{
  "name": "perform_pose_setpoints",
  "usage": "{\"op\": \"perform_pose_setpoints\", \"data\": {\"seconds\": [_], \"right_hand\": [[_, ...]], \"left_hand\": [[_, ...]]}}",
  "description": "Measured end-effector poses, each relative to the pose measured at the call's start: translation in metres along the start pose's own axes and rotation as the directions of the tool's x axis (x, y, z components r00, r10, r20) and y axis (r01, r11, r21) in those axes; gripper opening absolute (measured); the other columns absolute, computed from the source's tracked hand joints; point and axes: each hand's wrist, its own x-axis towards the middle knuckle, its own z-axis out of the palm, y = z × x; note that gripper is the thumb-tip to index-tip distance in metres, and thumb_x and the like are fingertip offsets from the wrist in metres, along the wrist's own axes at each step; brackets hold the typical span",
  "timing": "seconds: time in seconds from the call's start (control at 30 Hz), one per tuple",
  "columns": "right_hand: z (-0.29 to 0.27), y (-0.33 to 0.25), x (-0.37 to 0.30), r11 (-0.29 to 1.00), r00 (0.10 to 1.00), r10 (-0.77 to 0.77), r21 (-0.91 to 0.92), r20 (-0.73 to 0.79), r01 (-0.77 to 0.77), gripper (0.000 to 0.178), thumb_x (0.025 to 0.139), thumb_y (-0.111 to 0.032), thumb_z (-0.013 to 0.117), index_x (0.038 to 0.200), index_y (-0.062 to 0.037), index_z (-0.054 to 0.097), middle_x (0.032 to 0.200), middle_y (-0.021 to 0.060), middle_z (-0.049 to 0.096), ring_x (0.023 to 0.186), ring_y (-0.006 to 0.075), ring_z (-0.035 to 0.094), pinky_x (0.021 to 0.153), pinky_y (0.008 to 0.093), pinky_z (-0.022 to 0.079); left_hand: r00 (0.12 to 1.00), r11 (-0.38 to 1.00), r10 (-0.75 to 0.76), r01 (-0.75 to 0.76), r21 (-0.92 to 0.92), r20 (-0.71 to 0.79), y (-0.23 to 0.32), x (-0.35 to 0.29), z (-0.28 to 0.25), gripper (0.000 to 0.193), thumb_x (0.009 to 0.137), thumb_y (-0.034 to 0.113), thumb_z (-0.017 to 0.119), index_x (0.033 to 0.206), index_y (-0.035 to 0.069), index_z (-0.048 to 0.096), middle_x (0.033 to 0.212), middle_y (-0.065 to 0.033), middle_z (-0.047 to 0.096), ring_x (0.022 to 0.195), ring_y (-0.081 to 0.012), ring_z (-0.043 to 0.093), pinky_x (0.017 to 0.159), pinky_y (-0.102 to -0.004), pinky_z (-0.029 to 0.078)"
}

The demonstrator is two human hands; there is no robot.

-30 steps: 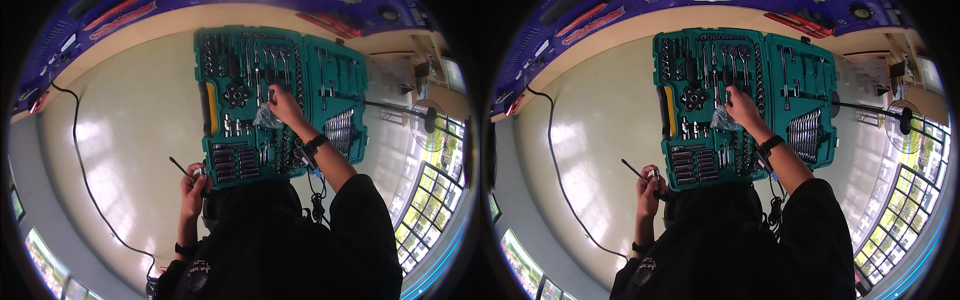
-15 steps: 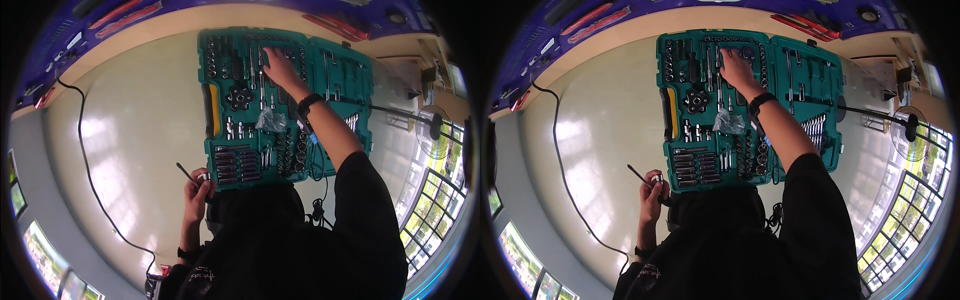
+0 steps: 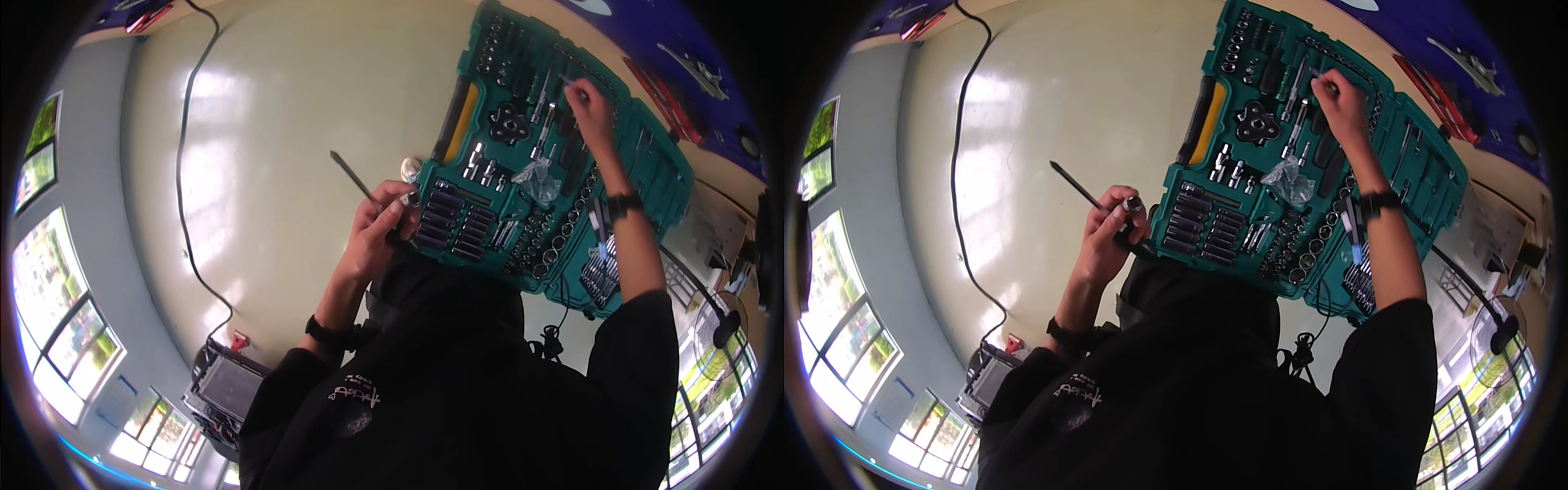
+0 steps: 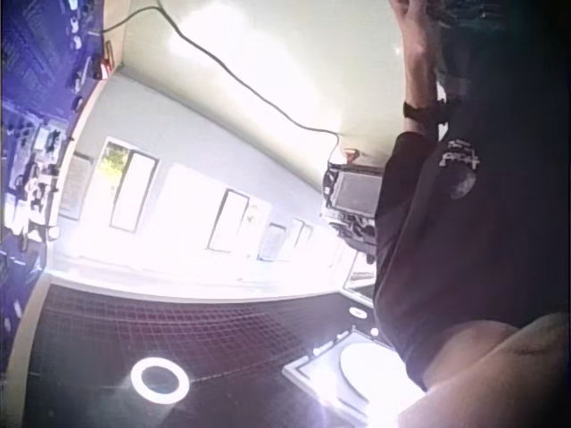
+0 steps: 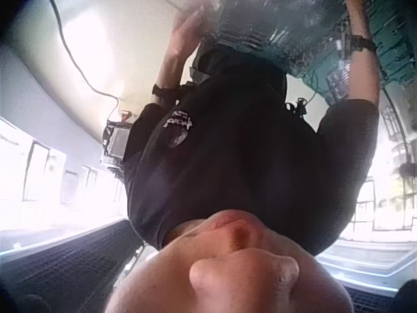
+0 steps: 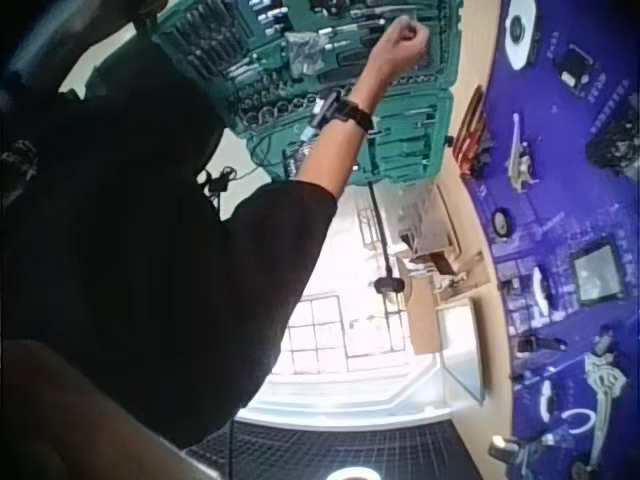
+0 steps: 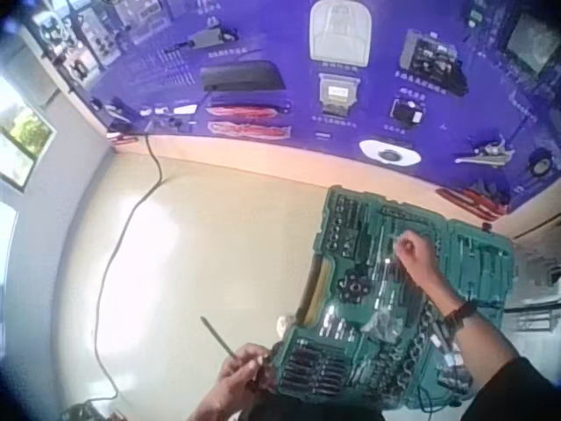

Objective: The person selects a socket and ratchet from a tool kit and walks to an electric vehicle. They use the ratchet to remove bolts from a metal cover on the vehicle's power unit, then place the cover back onto the unit.

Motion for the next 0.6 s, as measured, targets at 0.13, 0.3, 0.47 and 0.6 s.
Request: {"op": "perform_pose_setpoints", "data": {"seconds": [0.13, 0.3, 0.47, 0.6], "right_hand": [[-0.038, -0.147, -0.076, 0.93, 0.955, 0.098, 0.315, 0.279, -0.188, 0.019, 0.096, -0.02, 0.063, 0.089, -0.0042, 0.057, 0.069, -0.0007, 0.054, 0.062, 0.0047, 0.049, 0.056, 0.0232, 0.039], [-0.052, -0.242, -0.131, 0.89, 0.901, -0.352, 0.388, 0.254, 0.238, 0.019, 0.09, -0.003, 0.066, 0.101, -0.003, 0.05, 0.079, 0.008, 0.061, 0.067, 0.0225, 0.065, 0.058, 0.0318, 0.05], [-0.042, -0.247, -0.15, 0.921, 0.914, -0.228, 0.38, 0.336, 0.09, 0.019, 0.092, -0.005, 0.062, 0.107, 0.0003, 0.051, 0.084, 0.0167, 0.065, 0.073, 0.0327, 0.068, 0.062, 0.0376, 0.053], [-0.051, -0.243, -0.165, 0.963, 0.885, -0.14, 0.269, 0.445, 0.017, 0.019, 0.093, -0.006, 0.062, 0.108, 0.0008, 0.055, 0.089, 0.0197, 0.066, 0.075, 0.0335, 0.068, 0.063, 0.0388, 0.052]], "left_hand": [[1.0, 0.993, 0.005, -0.002, -0.114, 0.027, 0.0, 0.005, 0.007, 0.029, 0.101, 0.031, 0.055, 0.115, 0.006, 0.056, 0.081, -0.0009, 0.054, 0.067, -0.012, 0.047, 0.07, -0.0306, 0.042], [0.984, 0.995, -0.049, 0.062, -0.074, 0.169, -0.003, 0.013, 0.021, 0.029, 0.101, 0.03, 0.055, 0.116, 0.005, 0.059, 0.082, -0.0003, 0.056, 0.071, -0.0096, 0.046, 0.067, -0.0262, 0.04], [0.974, 0.997, -0.059, 0.068, -0.036, 0.22, -0.001, 0.008, 0.026, 0.028, 0.1, 0.025, 0.058, 0.115, 0.002, 0.062, 0.082, -0.0016, 0.061, 0.071, -0.0079, 0.049, 0.064, -0.023, 0.039], [0.968, 0.984, -0.092, 0.053, 0.169, 0.231, -0.001, 0.007, 0.026, 0.024, 0.098, 0.016, 0.061, 0.114, -0.001, 0.064, 0.082, -0.0055, 0.065, 0.07, -0.0078, 0.053, 0.062, -0.0226, 0.04]]}}
